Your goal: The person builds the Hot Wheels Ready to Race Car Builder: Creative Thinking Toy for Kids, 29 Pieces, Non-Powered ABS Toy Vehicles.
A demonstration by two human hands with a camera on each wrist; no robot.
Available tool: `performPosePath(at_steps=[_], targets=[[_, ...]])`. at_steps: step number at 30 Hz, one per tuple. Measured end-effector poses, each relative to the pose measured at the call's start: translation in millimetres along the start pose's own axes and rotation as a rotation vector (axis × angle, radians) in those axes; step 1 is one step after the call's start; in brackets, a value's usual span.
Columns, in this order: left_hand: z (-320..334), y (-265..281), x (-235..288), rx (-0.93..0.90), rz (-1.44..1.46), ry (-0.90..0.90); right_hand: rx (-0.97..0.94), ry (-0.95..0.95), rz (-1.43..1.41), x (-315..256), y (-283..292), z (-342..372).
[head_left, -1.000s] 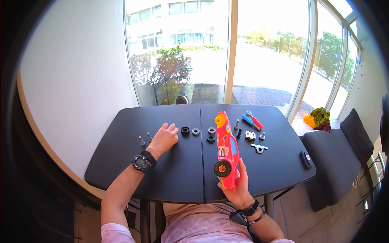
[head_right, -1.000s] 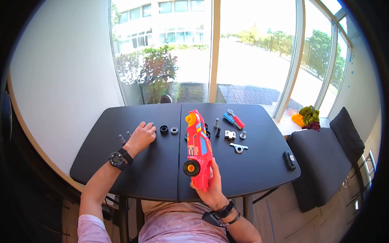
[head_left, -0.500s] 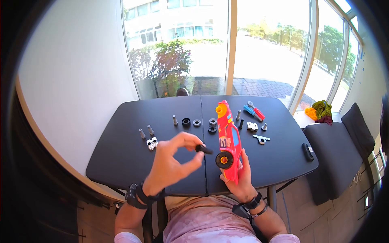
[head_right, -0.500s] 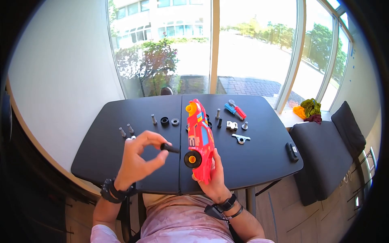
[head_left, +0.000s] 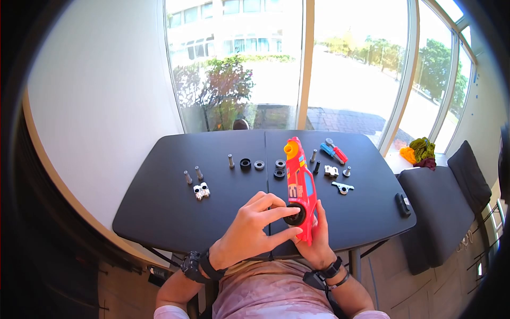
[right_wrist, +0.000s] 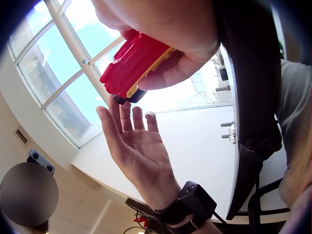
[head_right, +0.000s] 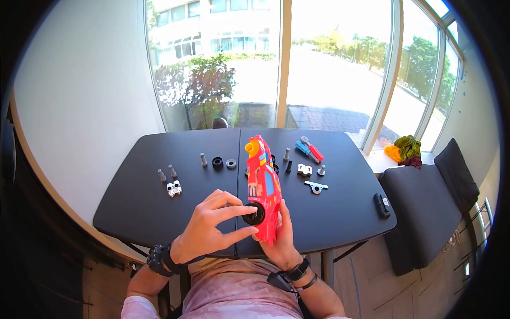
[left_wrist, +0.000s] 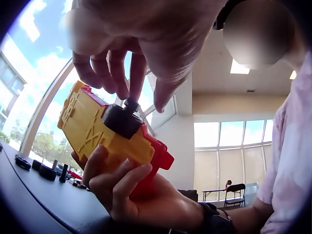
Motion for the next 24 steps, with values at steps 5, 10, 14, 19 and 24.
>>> performPosePath(at_steps=[5,10,14,19,24], targets=[[3.6,-11.7,-14.0,-0.005,0.005,-0.047,-0.046,-0.007,-0.003,1.1,10.5,-0.5],[-2.7,-8.0,6.5,-0.061,0.123,-0.051,-0.045,0.01,0.001,1.2,9.2,-1.5],[-3.2,-6.8,12.2,-0.085,0.165,-0.036,-0.041,0.011,-0.039,1.8,12.6,-2.5],[-1.5,-4.1,5.7,0.096,-0.111,0.086,-0.059,-0.012,-0.018,2.2,13.1,-0.8],[-1.1,-11.0,-0.5,0.056,-0.148,-0.018,-0.012,-0.004,-0.009,0.2,3.1,0.1]])
Point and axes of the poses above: each hand's wrist, its own z-axis away from the middle knuckle, its own y-axis out of the back of the hand, x = y × z, the point moved 1 cm from there along -z, towards the middle knuckle, and after that the axes turned 4 degrees about -x, right-handed, at the moved point
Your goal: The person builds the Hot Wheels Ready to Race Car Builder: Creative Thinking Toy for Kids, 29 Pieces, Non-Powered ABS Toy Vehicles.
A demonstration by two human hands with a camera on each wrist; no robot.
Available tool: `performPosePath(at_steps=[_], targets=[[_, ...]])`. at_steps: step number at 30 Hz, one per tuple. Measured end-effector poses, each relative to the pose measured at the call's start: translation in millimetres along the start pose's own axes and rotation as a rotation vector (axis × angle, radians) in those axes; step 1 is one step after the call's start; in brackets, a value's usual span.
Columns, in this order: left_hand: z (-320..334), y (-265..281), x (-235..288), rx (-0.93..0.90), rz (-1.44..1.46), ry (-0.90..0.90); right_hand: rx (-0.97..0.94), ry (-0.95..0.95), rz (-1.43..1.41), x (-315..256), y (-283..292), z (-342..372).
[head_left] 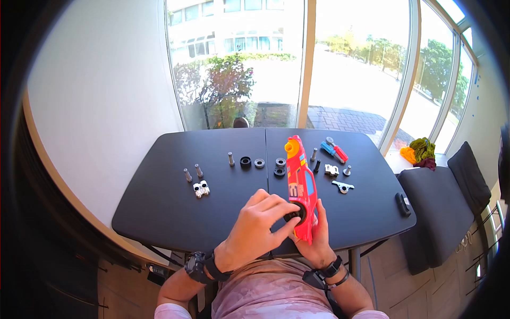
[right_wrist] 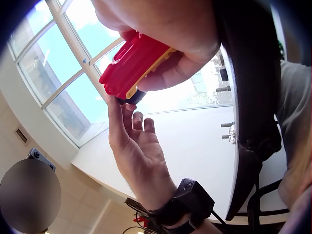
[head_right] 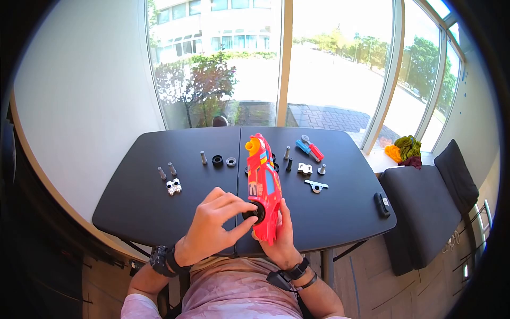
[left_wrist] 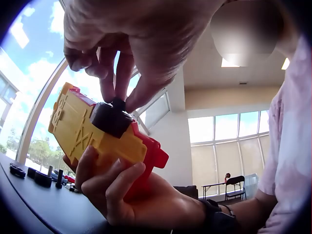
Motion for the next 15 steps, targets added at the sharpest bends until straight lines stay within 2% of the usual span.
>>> performPosePath(at_steps=[1,4,7,10,13,15], targets=[[-0.9,-0.7,0.7,0.008,0.017,-0.054,0.016,0.007,-0.001,0.6,-1.1,0.2],[-7.3,3.7,11.7,0.016,0.109,-0.06,0.0,0.016,0.007,1.6,0.9,0.0],[-2.7,4.7,8.4,0.015,0.027,0.095,-0.031,0.003,0.002,0.9,4.2,-0.6],[2.6,-2.2,-4.5,-0.044,-0.002,0.056,-0.015,-0.011,0.009,0.7,3.7,0.0],[-4.2,0.0,1.4,-0.009,0.083,-0.106,0.021,-0.006,-0.025,1.0,1.4,1.1],[-8.1,7.4,12.1,0.013,0.092,-0.027,0.009,0.015,-0.001,1.1,-1.8,0.2]])
Point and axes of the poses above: each hand's wrist, its own z-axis away from the middle knuckle, its own y-axis out of the back of the hand, x = y × z, the point moved 1 cm from there along -z, towards the middle knuckle, and after that the axes turned 4 degrees about -x, right-handed, at the moved point
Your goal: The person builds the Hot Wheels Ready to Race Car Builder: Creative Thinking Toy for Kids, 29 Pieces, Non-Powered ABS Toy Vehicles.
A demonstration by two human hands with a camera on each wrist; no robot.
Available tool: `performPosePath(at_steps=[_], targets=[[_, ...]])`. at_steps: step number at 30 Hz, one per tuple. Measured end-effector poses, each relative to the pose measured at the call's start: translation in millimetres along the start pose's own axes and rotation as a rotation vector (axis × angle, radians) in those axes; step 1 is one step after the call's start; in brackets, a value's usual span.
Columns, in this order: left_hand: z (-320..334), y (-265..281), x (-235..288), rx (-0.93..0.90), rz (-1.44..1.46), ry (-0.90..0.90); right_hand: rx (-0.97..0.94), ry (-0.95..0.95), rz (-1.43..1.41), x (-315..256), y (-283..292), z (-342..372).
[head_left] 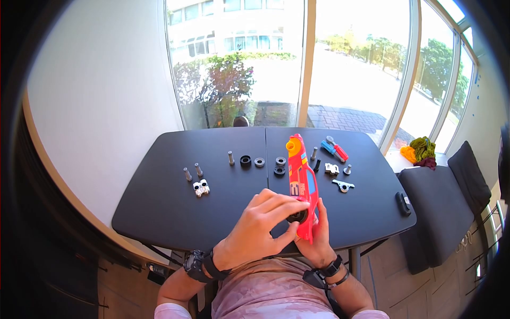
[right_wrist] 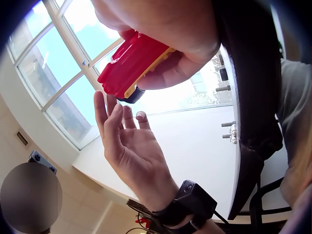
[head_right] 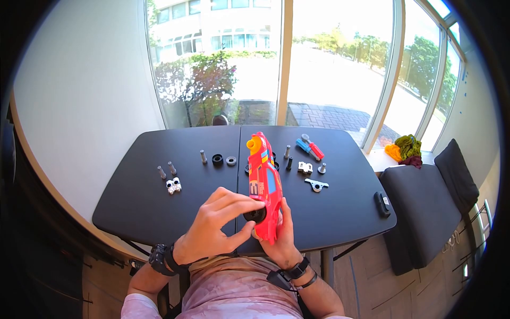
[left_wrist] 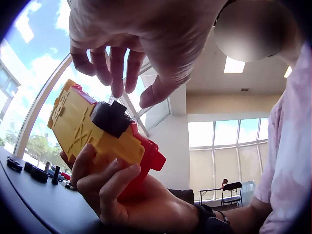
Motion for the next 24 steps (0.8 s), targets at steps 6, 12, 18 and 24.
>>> performPosePath(at_steps=[6,12,18,24], targets=[[7.8,-5.7,-14.7,-0.046,-0.016,0.04,-0.003,-0.026,-0.007,-1.0,2.7,1.1],[4.6,0.1,-4.6,0.014,-0.082,0.08,0.005,-0.021,0.004,0.3,0.0,1.7],[7.8,-4.1,-13.8,0.008,-0.065,0.057,-0.132,-0.055,-0.071,-0.3,23.3,-2.4],[6.8,-1.9,-7.6,0.016,-0.127,0.111,-0.082,-0.046,-0.015,-0.3,17.2,-0.5]])
Point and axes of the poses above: each hand's wrist, its own z-axis away from the middle knuckle, its own y-axis out of the back of the hand, x = y × z, the point moved 1 cm from there along -z, towards the middle knuckle, and after that the axes turned 4 degrees about -x, right-handed, at the moved point
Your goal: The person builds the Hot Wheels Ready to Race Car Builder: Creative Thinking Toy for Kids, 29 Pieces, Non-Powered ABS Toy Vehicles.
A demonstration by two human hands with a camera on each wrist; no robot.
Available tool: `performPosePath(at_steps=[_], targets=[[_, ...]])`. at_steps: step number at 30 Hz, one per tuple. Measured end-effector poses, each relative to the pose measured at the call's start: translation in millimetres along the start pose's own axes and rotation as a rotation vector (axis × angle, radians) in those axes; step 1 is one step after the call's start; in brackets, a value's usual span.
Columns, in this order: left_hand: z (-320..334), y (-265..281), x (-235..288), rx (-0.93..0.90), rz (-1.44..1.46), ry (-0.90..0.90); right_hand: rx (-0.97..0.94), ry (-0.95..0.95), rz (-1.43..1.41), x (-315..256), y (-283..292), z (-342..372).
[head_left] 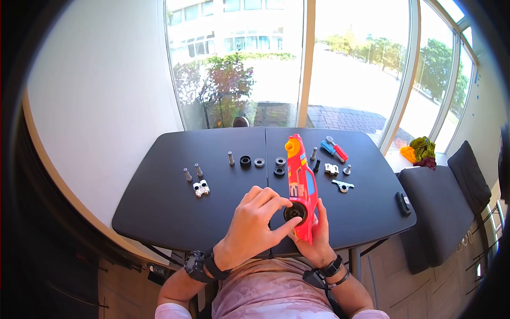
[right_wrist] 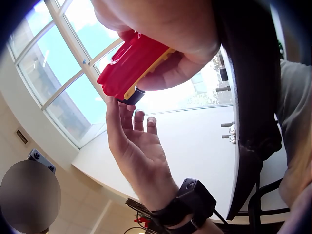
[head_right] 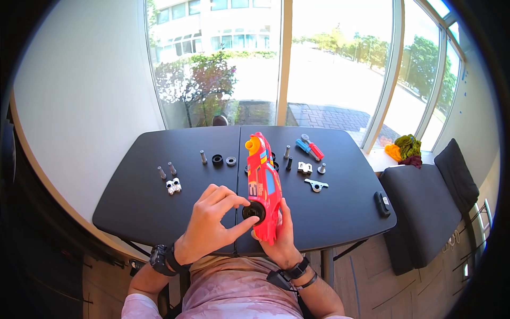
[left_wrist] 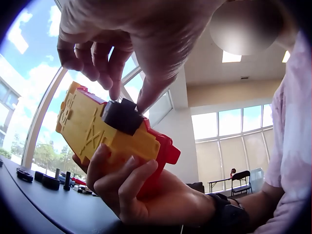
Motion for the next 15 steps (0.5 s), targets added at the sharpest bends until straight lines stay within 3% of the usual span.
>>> performPosePath(at_steps=[7,10,15], targets=[[2.3,-4.8,-1.8,0.03,0.014,-0.137,0.063,0.014,-0.003,1.3,-8.5,-0.1],[2.6,-5.4,-6.1,0.003,0.051,-0.129,-0.055,-0.007,-0.018,-0.1,3.9,-0.1],[-0.4,-1.6,-12.0,-0.057,0.1,-0.139,-0.01,-0.002,-0.005,-0.2,-0.8,0.3]])
Point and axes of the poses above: each hand's wrist, its own z-axis away from the middle knuckle, its own y-axis out of the back of the hand, x = y × z, the point moved 1 cm from there along -z, towards the middle knuckle, and after that the axes turned 4 degrees about -x, right-handed, at the moved point
